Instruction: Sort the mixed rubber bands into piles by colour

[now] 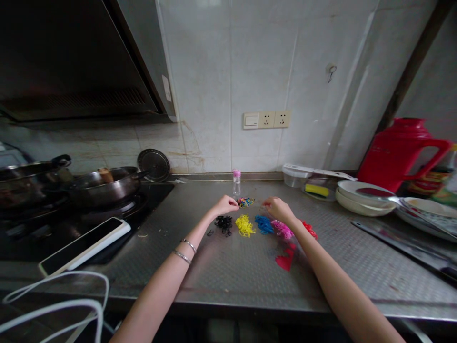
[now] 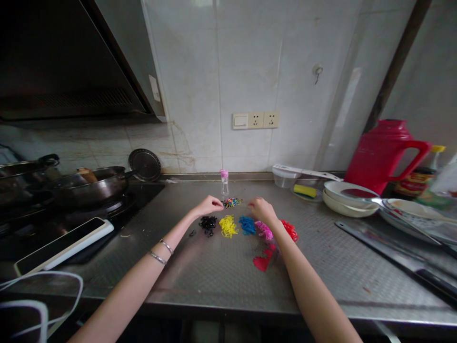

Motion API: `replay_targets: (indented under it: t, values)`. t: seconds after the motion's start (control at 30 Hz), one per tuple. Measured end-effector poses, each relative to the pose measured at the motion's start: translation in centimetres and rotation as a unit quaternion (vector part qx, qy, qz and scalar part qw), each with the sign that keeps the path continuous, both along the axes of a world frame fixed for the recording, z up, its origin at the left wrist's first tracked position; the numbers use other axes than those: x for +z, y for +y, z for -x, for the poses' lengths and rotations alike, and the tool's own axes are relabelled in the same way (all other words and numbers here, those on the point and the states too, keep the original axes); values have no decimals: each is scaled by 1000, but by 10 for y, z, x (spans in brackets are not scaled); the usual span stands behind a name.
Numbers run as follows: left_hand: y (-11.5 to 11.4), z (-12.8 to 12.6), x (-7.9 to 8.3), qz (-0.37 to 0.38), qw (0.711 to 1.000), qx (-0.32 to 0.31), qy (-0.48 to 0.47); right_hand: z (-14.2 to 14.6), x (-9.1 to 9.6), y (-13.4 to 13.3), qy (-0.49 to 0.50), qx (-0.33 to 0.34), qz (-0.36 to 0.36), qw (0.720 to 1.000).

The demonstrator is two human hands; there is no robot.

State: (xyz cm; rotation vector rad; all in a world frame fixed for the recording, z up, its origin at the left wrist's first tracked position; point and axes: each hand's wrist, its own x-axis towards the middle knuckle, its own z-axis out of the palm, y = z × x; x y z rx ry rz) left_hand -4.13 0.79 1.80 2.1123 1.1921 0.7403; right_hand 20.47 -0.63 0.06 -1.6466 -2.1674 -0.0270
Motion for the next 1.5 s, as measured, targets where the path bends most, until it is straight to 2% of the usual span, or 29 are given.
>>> replay_targets:
  t: [0.23, 0.4, 0.7, 1.07, 1.23, 1.5]
  values:
    - [17, 31, -13, 0, 988, 129, -79, 8, 1, 4, 80, 33, 13, 996]
    - [25, 37, -19, 1, 980, 179, -84, 17, 7, 10, 59, 53, 15, 997]
    - [23, 37, -19, -5, 981, 176, -84, 45, 2, 16, -29, 19, 44, 998]
    - [23, 36, -22, -14, 981, 183, -60, 56, -1, 23, -64, 21, 46, 997]
    - [21, 34, -23, -13, 982, 179, -54, 53, -2, 22, -50, 23, 38, 998]
    - [20, 33, -22, -14, 984, 171, -55, 33, -1, 23, 44, 54, 16, 997]
